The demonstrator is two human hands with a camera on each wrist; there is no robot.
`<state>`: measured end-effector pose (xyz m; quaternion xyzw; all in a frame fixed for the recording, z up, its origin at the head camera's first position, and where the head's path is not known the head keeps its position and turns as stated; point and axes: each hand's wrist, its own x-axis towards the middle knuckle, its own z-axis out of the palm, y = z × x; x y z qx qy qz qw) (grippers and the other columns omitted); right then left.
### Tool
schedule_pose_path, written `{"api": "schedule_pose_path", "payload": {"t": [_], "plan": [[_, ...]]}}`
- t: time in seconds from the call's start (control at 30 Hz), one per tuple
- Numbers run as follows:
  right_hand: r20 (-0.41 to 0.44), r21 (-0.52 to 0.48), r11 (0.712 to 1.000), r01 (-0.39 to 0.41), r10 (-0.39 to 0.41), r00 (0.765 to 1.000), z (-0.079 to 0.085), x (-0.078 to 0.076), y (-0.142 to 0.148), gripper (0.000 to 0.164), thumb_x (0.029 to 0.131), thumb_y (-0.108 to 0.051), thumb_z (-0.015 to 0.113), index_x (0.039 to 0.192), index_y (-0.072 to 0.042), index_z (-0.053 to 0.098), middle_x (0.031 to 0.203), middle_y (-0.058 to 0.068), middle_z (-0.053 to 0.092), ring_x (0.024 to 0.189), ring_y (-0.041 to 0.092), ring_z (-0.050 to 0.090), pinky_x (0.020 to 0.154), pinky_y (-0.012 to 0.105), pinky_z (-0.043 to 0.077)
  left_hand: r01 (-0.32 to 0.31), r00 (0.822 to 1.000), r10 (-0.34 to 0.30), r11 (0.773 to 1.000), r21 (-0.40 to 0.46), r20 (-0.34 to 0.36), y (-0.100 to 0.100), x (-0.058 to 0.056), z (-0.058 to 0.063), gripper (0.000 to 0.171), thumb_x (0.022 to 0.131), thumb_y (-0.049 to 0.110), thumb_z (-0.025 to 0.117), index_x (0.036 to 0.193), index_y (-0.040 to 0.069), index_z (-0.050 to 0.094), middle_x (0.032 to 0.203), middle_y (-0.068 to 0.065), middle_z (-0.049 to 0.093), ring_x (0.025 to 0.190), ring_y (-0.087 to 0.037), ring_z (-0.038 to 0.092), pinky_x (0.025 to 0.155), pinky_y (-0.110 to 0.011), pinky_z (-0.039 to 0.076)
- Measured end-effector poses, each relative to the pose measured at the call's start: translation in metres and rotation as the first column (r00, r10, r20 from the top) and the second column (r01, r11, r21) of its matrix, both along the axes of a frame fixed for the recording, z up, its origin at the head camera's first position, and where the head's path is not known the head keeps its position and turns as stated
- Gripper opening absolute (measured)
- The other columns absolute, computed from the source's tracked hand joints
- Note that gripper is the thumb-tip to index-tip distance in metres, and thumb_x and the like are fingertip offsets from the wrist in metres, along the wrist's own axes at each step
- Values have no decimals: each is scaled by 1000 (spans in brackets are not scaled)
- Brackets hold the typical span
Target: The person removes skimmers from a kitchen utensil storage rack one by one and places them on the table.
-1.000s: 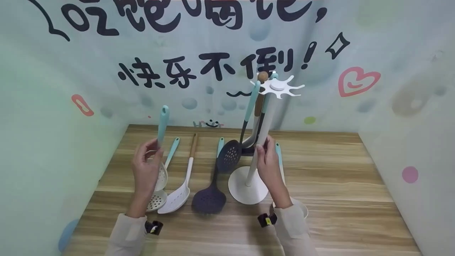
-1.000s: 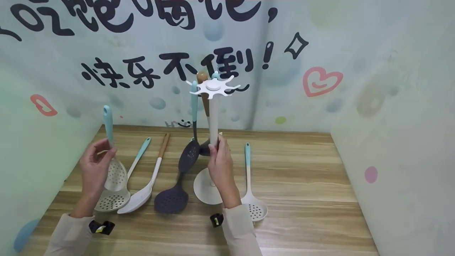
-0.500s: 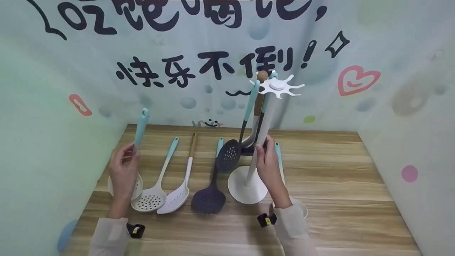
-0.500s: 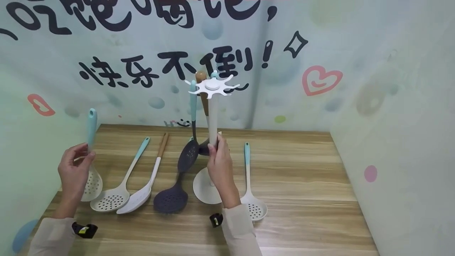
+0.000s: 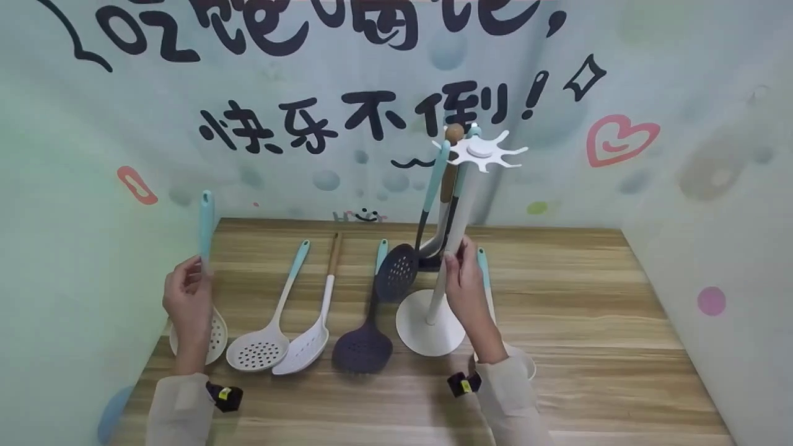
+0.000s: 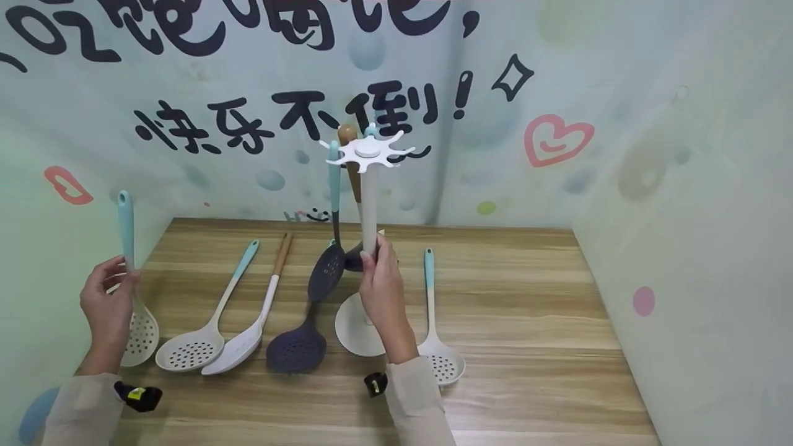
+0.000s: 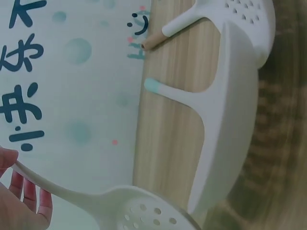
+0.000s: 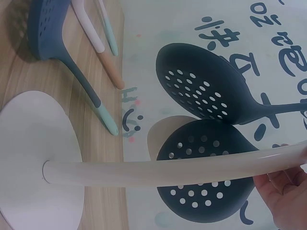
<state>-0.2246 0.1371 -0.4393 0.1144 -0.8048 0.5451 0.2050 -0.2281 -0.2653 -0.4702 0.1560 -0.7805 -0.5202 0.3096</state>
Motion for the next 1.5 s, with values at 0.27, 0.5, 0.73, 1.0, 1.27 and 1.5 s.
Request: {"api": "schedule_pose_path", "payload": {"t": [0.27,0.5,0.73,1.0,1.27,1.5], "plan": [[12,-6,1000,-1,1,1000,0,0,0,39,101,-18,36,133,3,30,114,21,52,101,28,52,88,46,45,-35,995,36,999,-14,97,-9,-2,-15,31,92,14,56,121,4,58,101,5,50,86,4,45,81,-14,41],[28,-20,1000,-9,9,1000,0,0,-1,39,101,-20,35,133,2,29,116,20,51,103,28,52,90,47,45,-1,991,5,1000,-29,137,-8,-5,-21,32,94,15,53,124,5,56,108,-3,52,89,3,45,82,-16,42],[24,-16,1000,-14,15,1000,2,1,-1,40,101,-20,35,133,2,29,117,21,51,104,29,52,91,48,44,45,985,-42,999,-17,167,-5,-12,-26,31,95,15,51,125,5,51,116,-11,58,98,-10,51,85,-19,42],[-9,-3,1000,-8,8,1000,-1,-1,0,37,101,-19,35,130,2,31,111,20,53,98,28,53,86,45,45,51,988,-35,993,-104,151,2,-20,-34,10,94,5,50,100,-3,53,101,-15,57,92,-17,51,79,-24,40],[14,-4,1000,-6,7,1000,-1,0,0,38,101,-21,34,132,1,30,115,20,52,102,28,52,89,46,45,106,969,-84,991,-84,233,8,-22,-42,24,97,14,47,110,0,62,112,-17,61,105,-24,53,90,-33,41],[23,-8,1000,4,-4,1000,0,0,0,38,101,-20,35,131,1,30,116,20,52,103,28,52,90,47,45,206,907,-176,978,-39,382,7,-23,-48,31,98,5,40,126,0,53,129,-21,52,123,-35,46,102,-44,39]]}}
